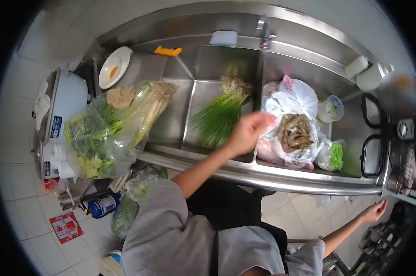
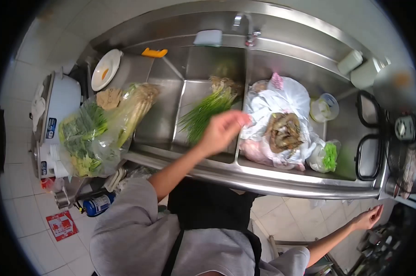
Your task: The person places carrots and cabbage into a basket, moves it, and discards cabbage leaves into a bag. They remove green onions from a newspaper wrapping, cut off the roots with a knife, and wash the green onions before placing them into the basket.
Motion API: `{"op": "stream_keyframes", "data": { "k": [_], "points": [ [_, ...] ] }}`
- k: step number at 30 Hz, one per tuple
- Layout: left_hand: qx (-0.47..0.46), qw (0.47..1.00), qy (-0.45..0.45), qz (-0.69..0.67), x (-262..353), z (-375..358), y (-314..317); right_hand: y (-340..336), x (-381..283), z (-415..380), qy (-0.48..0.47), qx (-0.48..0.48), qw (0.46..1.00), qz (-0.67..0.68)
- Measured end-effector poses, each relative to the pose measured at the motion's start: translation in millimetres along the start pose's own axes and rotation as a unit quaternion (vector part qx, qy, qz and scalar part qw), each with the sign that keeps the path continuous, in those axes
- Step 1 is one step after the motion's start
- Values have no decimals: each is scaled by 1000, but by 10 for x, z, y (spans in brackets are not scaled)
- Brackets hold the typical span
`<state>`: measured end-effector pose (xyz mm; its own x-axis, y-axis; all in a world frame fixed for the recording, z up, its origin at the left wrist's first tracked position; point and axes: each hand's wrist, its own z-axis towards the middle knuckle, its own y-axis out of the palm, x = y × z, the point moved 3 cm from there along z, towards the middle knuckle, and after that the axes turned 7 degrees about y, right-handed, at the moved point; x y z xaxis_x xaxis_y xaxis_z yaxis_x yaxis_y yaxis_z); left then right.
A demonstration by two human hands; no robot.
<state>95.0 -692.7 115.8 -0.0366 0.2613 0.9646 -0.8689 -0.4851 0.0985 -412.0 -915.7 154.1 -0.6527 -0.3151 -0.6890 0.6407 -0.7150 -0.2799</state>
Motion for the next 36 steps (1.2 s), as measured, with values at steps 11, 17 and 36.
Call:
{"op": "stream_keyframes", "data": {
  "k": [11,17,36],
  "points": [
    [280,881,-220,311,-2604,237,-2459,3331,-3516,-4045,211,-629,724,187],
    [263,845,-330,329,-3248,308,-2588,4312,-1718,-5727,436,-652,590,-191],
    [47,954,-294,23,-4070,656,-2375,4923,-1646,-6498,625,-633,419,183]
  ]
}}
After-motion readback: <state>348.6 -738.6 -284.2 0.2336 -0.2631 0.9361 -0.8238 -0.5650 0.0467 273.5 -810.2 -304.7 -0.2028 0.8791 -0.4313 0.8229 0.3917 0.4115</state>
